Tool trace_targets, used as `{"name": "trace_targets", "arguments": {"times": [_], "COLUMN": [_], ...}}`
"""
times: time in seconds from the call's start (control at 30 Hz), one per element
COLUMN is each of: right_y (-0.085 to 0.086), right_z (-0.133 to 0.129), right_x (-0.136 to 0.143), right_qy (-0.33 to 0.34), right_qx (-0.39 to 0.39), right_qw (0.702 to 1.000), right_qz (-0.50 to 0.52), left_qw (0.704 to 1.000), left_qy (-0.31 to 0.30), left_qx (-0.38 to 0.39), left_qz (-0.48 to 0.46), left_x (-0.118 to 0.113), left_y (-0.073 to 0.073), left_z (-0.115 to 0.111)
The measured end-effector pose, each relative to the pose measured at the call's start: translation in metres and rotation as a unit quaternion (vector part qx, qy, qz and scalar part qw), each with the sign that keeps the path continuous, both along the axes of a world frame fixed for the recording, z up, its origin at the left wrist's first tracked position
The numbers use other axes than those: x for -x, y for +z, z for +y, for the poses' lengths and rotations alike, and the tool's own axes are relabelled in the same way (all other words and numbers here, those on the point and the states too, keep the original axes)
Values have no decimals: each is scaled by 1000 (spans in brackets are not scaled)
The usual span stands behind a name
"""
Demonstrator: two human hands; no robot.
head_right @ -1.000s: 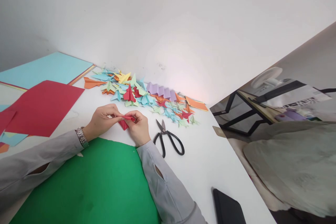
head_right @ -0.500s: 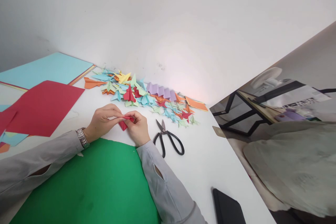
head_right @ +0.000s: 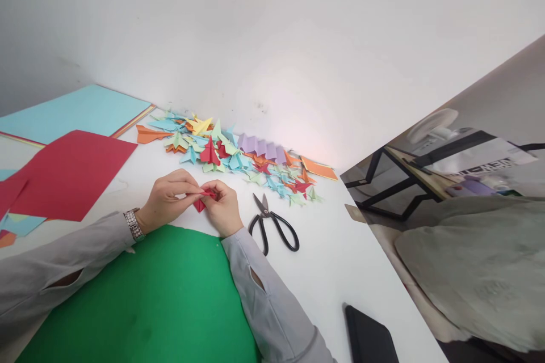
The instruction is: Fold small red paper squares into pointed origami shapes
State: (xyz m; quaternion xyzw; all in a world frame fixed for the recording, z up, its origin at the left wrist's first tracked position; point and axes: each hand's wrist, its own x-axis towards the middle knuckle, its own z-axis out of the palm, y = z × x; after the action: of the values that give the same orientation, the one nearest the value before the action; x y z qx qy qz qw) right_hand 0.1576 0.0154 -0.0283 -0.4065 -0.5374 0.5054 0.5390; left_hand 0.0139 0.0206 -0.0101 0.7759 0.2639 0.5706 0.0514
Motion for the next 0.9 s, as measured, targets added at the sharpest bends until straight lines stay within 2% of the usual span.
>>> {"name": "trace_targets", "arguments": {"times": [0.13, 0.3, 0.6, 0.9], "right_y": [1, 3, 4, 6], "right_z": [-1, -2, -2, -2], "right_x": [1, 0, 2, 1], "right_qy": [17, 1, 25, 9], "right_qx": [-6, -17, -8, -14], "right_qw": [1000, 1000, 1000, 1000], "right_qz": [-7, -25, -9, 14], "left_qw": [1000, 1000, 999, 998], "left_qy": [6, 2, -15, -53], "left_qx": [14, 13, 19, 19], "left_qz": [-6, -16, -23, 2], "left_x": [-1, -1, -3, -2], "left_y": [0, 3, 2, 2], "left_z": [-1, -2, -5, -4]}}
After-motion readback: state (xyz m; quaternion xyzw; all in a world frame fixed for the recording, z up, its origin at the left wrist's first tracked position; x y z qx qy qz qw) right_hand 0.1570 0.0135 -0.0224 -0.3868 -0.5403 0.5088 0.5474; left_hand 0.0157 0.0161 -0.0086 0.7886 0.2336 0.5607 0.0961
